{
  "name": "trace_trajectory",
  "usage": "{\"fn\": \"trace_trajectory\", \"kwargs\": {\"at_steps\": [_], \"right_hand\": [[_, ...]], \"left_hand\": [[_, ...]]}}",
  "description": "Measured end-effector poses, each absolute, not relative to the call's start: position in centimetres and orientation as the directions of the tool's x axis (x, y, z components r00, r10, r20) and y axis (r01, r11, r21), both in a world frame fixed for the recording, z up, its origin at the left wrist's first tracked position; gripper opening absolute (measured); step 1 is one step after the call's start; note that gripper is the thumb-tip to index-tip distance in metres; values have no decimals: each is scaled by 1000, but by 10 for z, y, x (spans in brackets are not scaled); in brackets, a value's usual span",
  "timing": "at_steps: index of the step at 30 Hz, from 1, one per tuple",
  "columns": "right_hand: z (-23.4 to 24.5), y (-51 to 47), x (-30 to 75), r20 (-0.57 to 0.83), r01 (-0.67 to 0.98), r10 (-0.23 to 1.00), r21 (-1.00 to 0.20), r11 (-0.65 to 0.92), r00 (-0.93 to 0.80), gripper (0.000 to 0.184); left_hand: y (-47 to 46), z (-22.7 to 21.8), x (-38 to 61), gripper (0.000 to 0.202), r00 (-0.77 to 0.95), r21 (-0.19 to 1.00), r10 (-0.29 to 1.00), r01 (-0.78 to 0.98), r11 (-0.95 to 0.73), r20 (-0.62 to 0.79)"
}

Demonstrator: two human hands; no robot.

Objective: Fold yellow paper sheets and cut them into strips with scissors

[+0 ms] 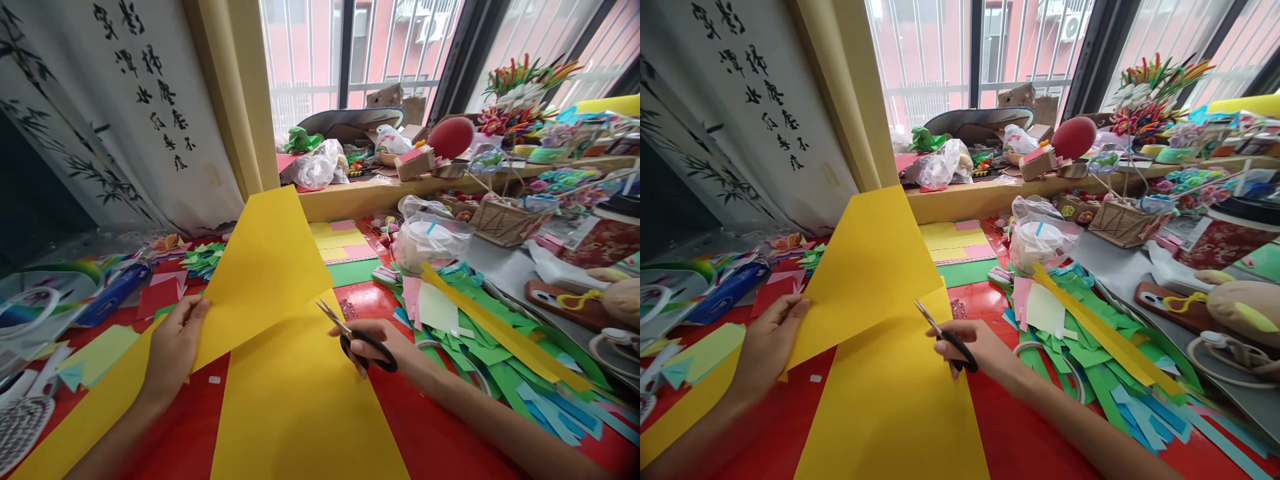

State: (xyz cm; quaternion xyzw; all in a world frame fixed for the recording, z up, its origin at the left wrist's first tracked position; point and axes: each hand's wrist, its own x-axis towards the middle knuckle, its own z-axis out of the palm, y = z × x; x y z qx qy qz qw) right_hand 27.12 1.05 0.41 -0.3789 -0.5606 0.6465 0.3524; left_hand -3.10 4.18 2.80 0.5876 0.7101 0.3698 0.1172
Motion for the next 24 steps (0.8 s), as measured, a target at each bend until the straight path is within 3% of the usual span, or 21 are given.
{"fn": "trace_trajectory", "kwargs": {"at_steps": [3,7,13,19,24], "right_hand": [[5,4,264,-153,-11,826,-982,-188,-542,45],[1,0,259,-176,37,801,-981,-189,-573,46],[5,-5,255,-123,7,806,-989,-146,-579,49],[13,-9,251,-25,-81,802,-992,-92,-597,57],[10,-11,252,-24,-69,806,-994,-80,-591,56]], "left_hand": [[30,40,-24,37,-323,803,929,594,50,180],[19,45,-22,42,-391,867,905,495,52,168],[11,44,-21,39,-442,902,889,422,90,118],[2,46,-16,35,-469,880,873,461,113,134],[-1,43,-12,32,-483,868,860,485,107,164]]}}
